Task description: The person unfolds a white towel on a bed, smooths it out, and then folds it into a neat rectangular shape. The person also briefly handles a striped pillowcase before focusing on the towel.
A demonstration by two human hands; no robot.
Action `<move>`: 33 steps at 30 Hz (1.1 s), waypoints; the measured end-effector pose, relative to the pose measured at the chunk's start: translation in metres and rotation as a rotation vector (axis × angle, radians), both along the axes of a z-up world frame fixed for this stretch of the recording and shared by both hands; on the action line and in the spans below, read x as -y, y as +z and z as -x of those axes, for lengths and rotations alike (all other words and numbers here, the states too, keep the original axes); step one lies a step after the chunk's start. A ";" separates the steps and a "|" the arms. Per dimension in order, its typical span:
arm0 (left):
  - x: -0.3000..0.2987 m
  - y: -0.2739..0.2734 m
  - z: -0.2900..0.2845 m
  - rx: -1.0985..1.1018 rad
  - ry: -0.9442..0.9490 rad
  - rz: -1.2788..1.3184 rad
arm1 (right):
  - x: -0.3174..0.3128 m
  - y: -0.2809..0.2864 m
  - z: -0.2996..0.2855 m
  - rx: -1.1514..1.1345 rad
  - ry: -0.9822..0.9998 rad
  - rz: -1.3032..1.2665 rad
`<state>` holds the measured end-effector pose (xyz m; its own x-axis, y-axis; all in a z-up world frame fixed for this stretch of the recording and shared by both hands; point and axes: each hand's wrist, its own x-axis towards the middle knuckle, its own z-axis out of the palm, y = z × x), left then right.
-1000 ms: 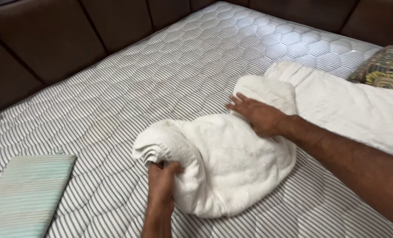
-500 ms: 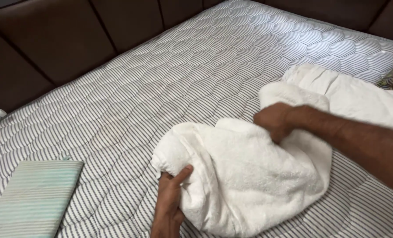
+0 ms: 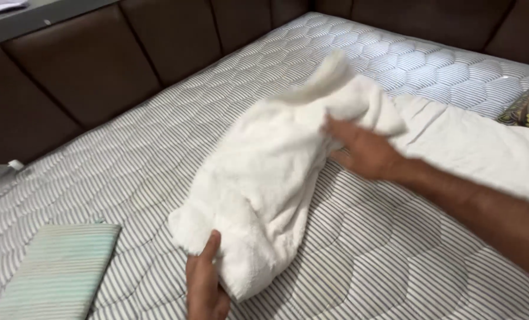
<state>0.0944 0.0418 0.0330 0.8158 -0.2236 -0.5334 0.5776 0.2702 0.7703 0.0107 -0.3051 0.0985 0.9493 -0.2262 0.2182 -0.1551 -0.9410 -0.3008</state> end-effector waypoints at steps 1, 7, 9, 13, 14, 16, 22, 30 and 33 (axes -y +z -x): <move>0.001 0.000 0.003 0.001 0.003 -0.001 | -0.023 -0.009 0.002 0.001 0.003 -0.001; 0.015 -0.015 0.011 0.294 -0.032 -0.227 | -0.129 -0.035 0.005 -0.354 0.104 -0.383; 0.015 -0.018 0.015 0.118 -0.113 -0.010 | -0.152 -0.035 0.000 -0.336 0.127 -0.502; 0.034 -0.031 0.017 0.124 -0.345 -0.126 | -0.166 -0.051 -0.009 -0.487 -0.009 -0.524; 0.038 -0.023 0.021 0.116 -0.352 -0.182 | -0.167 -0.063 -0.009 -0.532 -0.092 -0.464; 0.046 -0.019 0.027 0.099 -0.355 -0.237 | -0.165 -0.087 -0.004 -0.584 -0.172 -0.400; 0.047 -0.009 0.040 0.252 -0.332 -0.232 | -0.159 -0.101 0.007 -0.407 -0.255 -0.536; 0.047 -0.012 0.043 0.296 -0.317 -0.248 | -0.154 -0.110 0.023 -0.323 -0.207 -0.498; 0.045 0.003 0.044 0.254 -0.288 -0.311 | -0.163 -0.071 0.026 -0.498 -0.287 -0.596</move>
<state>0.0500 -0.0028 0.0358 0.8571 -0.3205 -0.4034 0.3789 -0.1383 0.9150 -0.0153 -0.1420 0.0270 0.7910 -0.4192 -0.4457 -0.6118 -0.5487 -0.5698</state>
